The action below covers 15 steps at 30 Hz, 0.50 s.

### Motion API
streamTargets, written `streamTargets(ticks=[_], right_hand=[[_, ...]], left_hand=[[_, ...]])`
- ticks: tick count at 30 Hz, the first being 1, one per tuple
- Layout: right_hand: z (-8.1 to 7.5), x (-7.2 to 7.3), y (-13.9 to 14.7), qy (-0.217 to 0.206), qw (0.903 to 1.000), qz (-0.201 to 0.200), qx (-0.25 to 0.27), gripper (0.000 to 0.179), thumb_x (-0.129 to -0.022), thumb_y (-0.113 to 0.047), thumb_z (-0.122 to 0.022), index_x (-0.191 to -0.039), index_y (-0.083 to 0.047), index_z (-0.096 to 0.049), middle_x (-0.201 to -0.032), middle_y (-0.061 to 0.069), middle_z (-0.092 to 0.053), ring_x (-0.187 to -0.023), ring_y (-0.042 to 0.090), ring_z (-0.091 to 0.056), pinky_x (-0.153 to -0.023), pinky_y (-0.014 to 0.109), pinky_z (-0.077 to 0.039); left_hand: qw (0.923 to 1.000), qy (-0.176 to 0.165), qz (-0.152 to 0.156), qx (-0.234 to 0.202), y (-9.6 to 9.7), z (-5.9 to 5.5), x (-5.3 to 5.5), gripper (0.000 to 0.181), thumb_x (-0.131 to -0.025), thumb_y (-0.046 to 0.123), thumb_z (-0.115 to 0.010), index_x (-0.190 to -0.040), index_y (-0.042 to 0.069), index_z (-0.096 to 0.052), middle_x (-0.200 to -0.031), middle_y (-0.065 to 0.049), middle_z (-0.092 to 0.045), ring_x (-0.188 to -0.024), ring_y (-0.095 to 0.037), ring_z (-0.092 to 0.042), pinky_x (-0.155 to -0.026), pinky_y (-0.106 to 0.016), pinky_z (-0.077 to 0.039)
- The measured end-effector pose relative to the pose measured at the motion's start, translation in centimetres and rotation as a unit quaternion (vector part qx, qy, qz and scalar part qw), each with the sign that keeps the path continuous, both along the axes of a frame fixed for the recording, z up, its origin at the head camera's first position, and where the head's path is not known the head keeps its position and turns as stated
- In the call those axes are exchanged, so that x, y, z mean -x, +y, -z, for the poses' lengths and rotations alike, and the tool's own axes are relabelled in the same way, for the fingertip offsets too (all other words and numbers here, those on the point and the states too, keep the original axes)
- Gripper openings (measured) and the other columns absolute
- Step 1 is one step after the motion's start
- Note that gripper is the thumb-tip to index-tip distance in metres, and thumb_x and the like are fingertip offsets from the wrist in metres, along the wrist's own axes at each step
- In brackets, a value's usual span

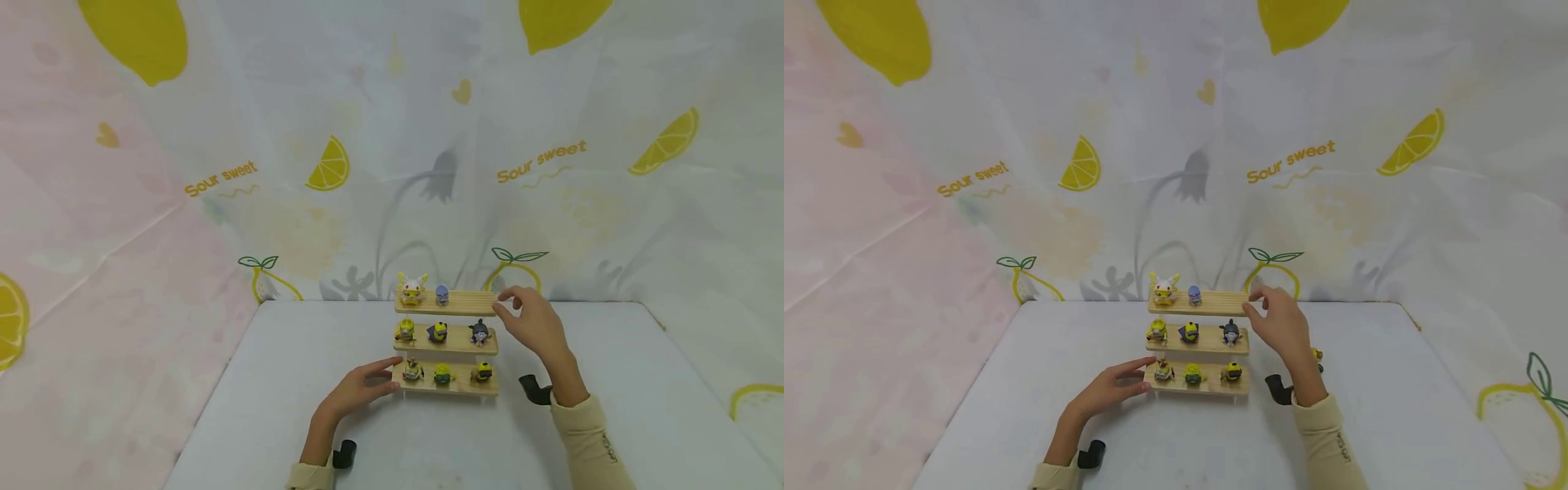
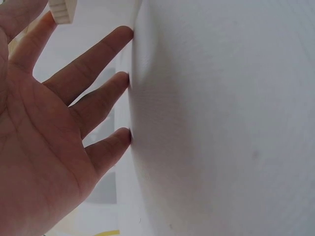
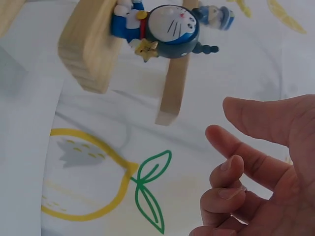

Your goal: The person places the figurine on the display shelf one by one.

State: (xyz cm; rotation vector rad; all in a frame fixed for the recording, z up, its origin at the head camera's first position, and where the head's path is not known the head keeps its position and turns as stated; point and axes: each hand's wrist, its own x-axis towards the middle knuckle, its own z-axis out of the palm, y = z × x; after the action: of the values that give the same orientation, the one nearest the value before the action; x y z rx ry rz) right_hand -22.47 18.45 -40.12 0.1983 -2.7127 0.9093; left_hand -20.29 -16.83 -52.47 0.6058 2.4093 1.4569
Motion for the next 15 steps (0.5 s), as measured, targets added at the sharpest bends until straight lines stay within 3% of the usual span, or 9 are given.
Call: streamTargets(ticks=[9, 15], right_hand=[[2.1, -1.1, 2.3, 0.003, 0.9997, 0.020, -0.013, 0.030, -0.095, -0.026, -0.067, -0.113, -0.002, -0.066, -0.088, 0.011, -0.056, -0.064, 0.020, -0.045, -0.052, 0.033, -0.036], [3.2, -1.3, 4.0, 0.001, 0.9995, 0.014, -0.030, 0.030, -0.094, -0.021, -0.069, -0.116, 0.000, -0.065, -0.086, 0.009, -0.054, -0.067, 0.021, -0.045, -0.053, 0.033, -0.037]], left_hand=[[0.9999, -0.003, 0.007, 0.010, 0.0, 0.4, 0.0, 0.056, -0.093, 0.041, -0.069, -0.145, 0.030, -0.052, -0.143, 0.012, -0.052, -0.121, -0.019, -0.057, -0.102, -0.056, -0.039], [0.9999, 0.006, 0.007, 0.014, -0.1, 0.2, 0.1, 0.058, -0.093, 0.042, -0.068, -0.146, 0.026, -0.051, -0.142, 0.013, -0.052, -0.120, -0.019, -0.057, -0.102, -0.056, -0.039]])
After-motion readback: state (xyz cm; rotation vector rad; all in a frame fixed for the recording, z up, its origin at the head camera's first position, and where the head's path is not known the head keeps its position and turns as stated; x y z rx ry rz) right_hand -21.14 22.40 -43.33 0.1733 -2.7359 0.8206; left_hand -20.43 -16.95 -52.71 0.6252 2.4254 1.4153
